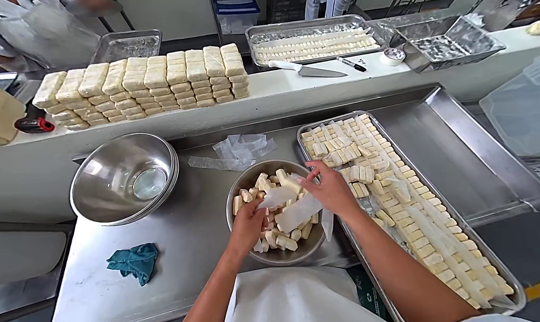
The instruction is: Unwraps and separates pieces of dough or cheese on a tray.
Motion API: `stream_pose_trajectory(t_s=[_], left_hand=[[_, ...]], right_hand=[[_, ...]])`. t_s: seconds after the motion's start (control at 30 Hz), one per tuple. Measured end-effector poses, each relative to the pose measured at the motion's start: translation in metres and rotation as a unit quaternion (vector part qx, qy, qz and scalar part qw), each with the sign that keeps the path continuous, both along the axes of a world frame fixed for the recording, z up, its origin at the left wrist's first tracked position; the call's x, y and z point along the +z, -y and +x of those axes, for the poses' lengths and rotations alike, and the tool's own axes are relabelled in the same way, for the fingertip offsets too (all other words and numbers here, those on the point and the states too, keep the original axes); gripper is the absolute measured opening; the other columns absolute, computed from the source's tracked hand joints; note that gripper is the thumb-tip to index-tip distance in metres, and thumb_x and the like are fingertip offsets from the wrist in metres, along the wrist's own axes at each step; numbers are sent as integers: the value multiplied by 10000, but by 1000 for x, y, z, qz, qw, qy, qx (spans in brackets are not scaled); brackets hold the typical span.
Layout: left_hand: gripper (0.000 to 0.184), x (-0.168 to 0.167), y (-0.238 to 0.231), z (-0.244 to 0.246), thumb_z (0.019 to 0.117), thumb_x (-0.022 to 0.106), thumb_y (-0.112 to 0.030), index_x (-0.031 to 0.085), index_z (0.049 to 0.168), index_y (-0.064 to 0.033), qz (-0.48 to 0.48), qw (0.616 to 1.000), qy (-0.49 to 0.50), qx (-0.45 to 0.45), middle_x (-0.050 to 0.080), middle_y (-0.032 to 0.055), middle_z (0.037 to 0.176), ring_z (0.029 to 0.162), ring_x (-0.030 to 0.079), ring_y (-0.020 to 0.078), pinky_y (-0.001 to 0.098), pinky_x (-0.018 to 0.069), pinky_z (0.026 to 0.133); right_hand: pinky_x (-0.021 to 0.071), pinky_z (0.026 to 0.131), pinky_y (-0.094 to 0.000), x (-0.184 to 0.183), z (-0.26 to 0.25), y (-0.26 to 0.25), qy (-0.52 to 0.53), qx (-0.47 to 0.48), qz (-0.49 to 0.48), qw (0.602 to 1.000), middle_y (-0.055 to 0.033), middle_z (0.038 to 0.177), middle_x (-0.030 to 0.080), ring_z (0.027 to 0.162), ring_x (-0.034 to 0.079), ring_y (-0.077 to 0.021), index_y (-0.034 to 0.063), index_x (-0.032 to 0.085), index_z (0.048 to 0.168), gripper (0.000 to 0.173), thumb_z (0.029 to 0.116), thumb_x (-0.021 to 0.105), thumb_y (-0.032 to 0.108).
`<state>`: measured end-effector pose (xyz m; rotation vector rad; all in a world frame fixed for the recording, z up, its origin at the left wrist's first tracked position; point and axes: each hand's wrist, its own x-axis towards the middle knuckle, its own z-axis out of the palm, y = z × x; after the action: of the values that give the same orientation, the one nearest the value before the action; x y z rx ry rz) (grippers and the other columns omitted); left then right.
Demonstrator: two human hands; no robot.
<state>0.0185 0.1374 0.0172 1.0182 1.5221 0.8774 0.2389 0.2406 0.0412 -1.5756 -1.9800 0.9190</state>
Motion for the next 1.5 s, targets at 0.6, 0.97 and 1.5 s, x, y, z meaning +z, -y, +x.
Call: stream_pose_trajectory(t_s=[0.6, 0.97, 1.5], left_hand=[[246, 10, -17, 14, 957, 569, -69, 644, 1182, -3, 164, 986, 20, -30, 733, 12, 923, 793, 709, 84, 285, 616, 718], [613, 4, -158, -103, 1057, 489, -334, 304, 1544, -12, -85, 979, -138, 127, 449, 307, 1463, 1329, 466, 454, 667, 407, 1029], [474, -16, 16, -87, 971, 467, -146, 495, 1413, 21, 48, 989, -27, 137, 681, 149, 1249, 1073, 702, 218, 369, 596, 870]], right_hand=[[576, 883, -344, 16, -24, 35, -315, 130, -109, 934, -112, 1234, 654, 1026, 671, -156, 5, 579, 1304, 344, 967, 513, 30], [364, 1091, -718, -120, 172, -104, 206, -56, -44, 976, -332, 1496, 443, 1388, 417, -534, 3, 477, 1492, 809, 773, 844, 58], [513, 1002, -518, -14, 199, -82, -73, -93, -21, 993, -223, 1373, 580, 1234, 588, -316, 26, 578, 1378, 658, 761, 791, -64]])
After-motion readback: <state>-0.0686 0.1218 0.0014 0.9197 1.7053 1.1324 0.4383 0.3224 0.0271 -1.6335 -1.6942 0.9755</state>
